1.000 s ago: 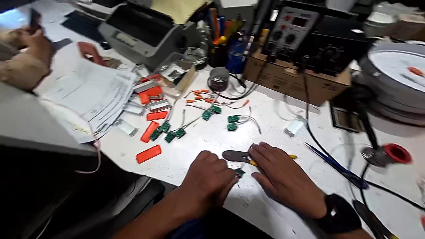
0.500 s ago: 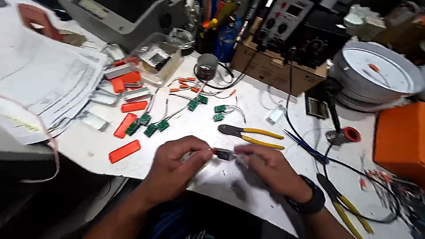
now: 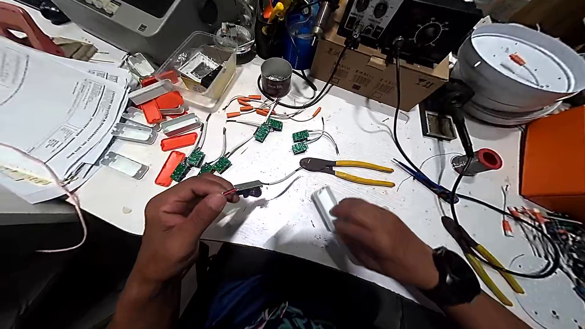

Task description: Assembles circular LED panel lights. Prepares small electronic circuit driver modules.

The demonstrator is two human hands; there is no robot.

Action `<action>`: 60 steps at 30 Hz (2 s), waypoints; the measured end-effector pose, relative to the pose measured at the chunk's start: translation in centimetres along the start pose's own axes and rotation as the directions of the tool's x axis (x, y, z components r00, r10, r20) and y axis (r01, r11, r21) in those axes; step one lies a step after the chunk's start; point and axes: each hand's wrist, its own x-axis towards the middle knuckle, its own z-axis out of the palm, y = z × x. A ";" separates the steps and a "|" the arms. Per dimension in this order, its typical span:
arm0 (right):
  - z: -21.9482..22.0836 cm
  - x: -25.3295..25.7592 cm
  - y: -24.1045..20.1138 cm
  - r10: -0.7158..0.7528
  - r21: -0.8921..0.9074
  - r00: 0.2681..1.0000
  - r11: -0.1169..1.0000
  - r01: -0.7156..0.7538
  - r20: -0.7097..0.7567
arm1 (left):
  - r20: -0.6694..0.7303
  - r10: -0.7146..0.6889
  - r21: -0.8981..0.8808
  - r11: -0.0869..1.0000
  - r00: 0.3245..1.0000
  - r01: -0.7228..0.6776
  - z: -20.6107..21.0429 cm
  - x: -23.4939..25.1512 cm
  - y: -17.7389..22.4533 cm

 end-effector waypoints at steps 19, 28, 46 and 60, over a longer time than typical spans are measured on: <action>3.2 -3.4 -6.7 0.332 0.020 0.718 0.914 -0.405 -0.611 | 0.705 0.026 0.303 0.892 0.709 -0.334 7.4 6.6 -2.9; 6.6 -3.3 -8.5 0.435 -0.163 0.723 0.787 -0.595 -0.537 | 0.823 0.055 0.432 0.585 0.565 -0.687 9.0 7.4 -5.7; 5.4 -6.3 -7.1 0.424 -0.115 0.745 0.827 -0.550 -0.515 | 0.880 -0.038 0.388 0.632 0.473 -0.671 10.8 6.8 -5.6; 5.2 -7.2 -5.5 0.415 0.031 0.701 0.871 -0.490 -0.581 | 0.864 -0.102 0.413 0.704 0.493 -0.578 11.0 6.2 -5.6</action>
